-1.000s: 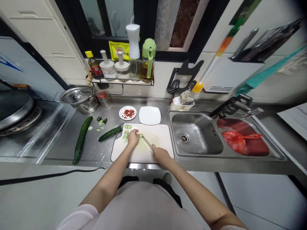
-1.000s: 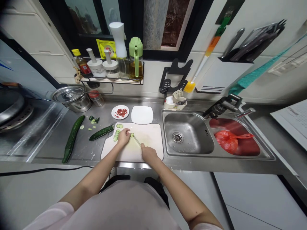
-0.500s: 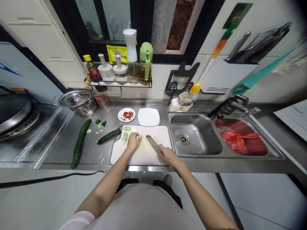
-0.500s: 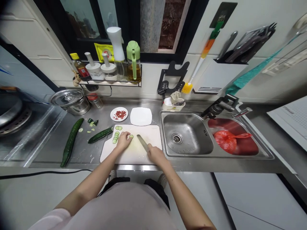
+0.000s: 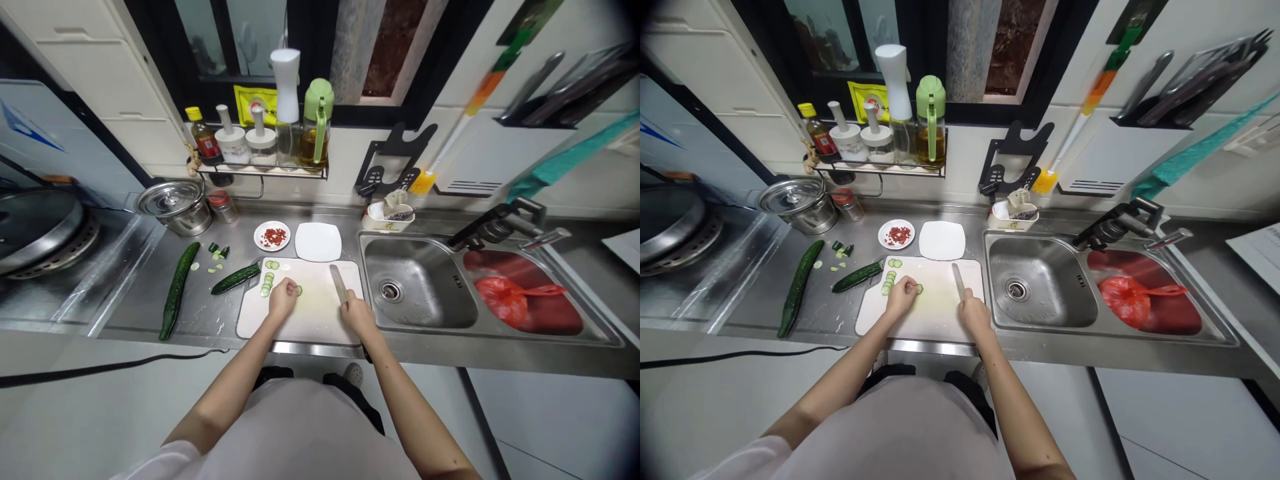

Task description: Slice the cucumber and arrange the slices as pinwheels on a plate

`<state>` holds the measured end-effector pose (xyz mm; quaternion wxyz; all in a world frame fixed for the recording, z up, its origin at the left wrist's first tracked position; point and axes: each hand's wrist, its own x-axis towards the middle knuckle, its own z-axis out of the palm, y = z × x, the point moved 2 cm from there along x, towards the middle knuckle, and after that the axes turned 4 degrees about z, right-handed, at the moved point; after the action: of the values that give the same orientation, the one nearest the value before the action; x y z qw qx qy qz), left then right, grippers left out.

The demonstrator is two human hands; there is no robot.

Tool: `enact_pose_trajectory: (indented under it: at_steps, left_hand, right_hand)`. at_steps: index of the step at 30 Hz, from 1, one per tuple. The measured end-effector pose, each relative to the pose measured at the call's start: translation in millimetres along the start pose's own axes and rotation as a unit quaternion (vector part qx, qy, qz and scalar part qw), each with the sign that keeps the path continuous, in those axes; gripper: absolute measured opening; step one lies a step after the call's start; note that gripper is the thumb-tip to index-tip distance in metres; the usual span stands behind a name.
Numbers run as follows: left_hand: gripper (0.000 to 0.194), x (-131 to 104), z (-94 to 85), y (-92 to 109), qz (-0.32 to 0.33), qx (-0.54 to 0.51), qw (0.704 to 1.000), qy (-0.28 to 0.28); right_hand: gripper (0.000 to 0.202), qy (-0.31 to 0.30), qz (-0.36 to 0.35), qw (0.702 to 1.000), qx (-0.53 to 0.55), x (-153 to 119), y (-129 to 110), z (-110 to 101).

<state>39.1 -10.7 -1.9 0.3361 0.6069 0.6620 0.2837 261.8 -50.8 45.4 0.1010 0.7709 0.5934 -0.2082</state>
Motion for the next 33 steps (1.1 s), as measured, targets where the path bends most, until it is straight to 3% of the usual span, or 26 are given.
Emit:
enact_pose_trajectory:
  at_steps: [5, 11, 18, 24, 29, 33]
  left_hand:
    - [0.013, -28, -35.1, -29, -0.076, 0.007, 0.993, 0.094]
    - [0.016, -35, -64.1, -55, -0.117, 0.071, 0.983, 0.118]
    - [0.016, -29, -61.4, -58, -0.079, 0.159, 0.977, 0.12]
    - [0.023, -16, -58.9, -48, -0.035, 0.158, 0.978, 0.13]
    - [0.036, 19, -48.7, -23, 0.01, 0.165, 0.983, 0.082]
    - [0.045, 54, -39.8, -5, -0.028, 0.241, 0.97, 0.027]
  right_hand:
    - [0.031, -0.032, 0.004, 0.999, -0.003, 1, -4, -3]
    - [0.03, -0.038, 0.0, 0.999, -0.01, 1, -8, -5]
    - [0.03, -0.039, 0.005, 0.999, -0.004, 1, -7, -6]
    - [0.031, -0.044, 0.005, 0.999, 0.0, -1, -9, -8]
    - [0.031, -0.043, 0.002, 0.999, -0.002, 0, -10, -6]
    - [0.031, -0.045, 0.002, 0.999, -0.008, 1, -10, -5]
